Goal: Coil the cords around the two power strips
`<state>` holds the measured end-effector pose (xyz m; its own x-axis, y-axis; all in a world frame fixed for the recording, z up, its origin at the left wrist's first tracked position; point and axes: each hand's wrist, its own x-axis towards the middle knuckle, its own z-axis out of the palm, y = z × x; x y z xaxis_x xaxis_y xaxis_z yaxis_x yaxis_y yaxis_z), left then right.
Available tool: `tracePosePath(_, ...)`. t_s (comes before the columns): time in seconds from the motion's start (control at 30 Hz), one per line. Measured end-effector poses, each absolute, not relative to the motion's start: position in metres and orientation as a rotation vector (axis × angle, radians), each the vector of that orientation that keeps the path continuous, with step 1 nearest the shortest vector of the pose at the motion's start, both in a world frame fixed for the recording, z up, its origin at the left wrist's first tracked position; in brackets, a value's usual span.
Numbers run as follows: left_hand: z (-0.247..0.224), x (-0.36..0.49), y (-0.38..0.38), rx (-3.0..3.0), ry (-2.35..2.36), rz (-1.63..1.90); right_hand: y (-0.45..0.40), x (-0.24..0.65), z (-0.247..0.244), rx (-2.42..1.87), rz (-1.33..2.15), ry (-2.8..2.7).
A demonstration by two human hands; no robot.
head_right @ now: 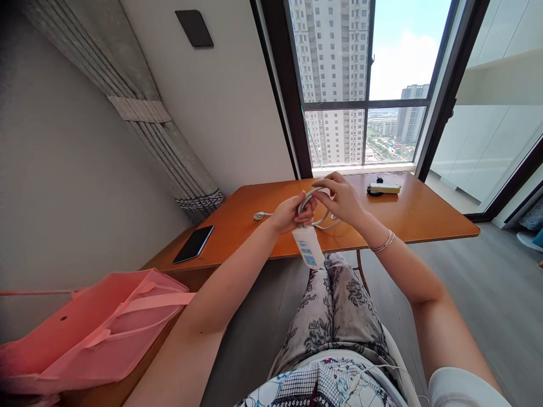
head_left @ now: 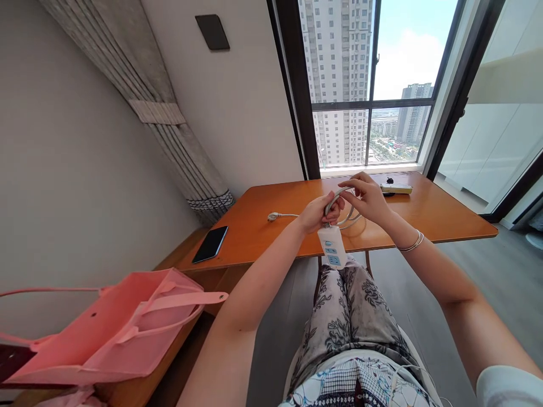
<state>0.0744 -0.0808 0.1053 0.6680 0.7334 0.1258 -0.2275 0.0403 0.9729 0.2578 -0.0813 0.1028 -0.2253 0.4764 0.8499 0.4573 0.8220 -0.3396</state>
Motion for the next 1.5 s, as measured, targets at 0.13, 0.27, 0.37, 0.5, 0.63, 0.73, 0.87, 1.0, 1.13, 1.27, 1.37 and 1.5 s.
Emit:
tracePosePath(0.13, 0.115, 0.072, -0.088, 1.184, 0.433, 0.769, -0.066, 0.263, 0.092, -0.696, 0.37, -1.739)
tracePosePath(0.27, 0.119, 0.066, -0.092, 1.027, 0.382, 0.835, -0.052, 0.266, 0.069, -0.682, 0.811, -1.572)
tracePosePath(0.37, 0.121, 0.065, -0.094, 0.975, 0.367, 0.89, -0.05, 0.262, 0.051, -0.676, 1.01, -1.481)
tracePosePath(0.5, 0.119, 0.066, -0.094, 1.059, 0.386, 0.862, -0.054, 0.256, 0.039, -0.712, 0.941, -1.408)
tracePosePath(0.63, 0.115, 0.065, -0.092, 1.08, 0.39, 0.836, -0.055, 0.259, 0.043, -0.755, 0.762, -1.46)
tracePosePath(0.73, 0.113, 0.065, -0.092, 1.023, 0.401, 0.789, -0.056, 0.264, 0.049, -0.813, 0.627, -1.519)
tracePosePath(0.87, 0.116, 0.067, -0.097, 0.949, 0.385, 0.805, -0.055, 0.266, 0.049, -0.841, 0.599, -1.563)
tracePosePath(1.0, 0.12, 0.07, -0.1, 0.854, 0.397, 0.883, -0.053, 0.265, 0.036, -0.818, 0.669, -1.578)
tracePosePath(1.13, 0.118, 0.07, -0.095, 0.787, 0.458, 0.917, -0.056, 0.27, 0.029, -0.854, 0.503, -1.473)
tracePosePath(1.27, 0.112, 0.069, -0.09, 0.785, 0.51, 0.886, -0.058, 0.276, 0.033, -0.854, 0.366, -1.342)
tracePosePath(1.37, 0.11, 0.069, -0.09, 0.822, 0.484, 0.835, -0.055, 0.278, 0.036, -0.858, 0.419, -1.35)
tracePosePath(1.5, 0.11, 0.071, -0.094, 0.852, 0.415, 0.852, -0.052, 0.272, 0.032, -0.831, 0.631, -1.445)
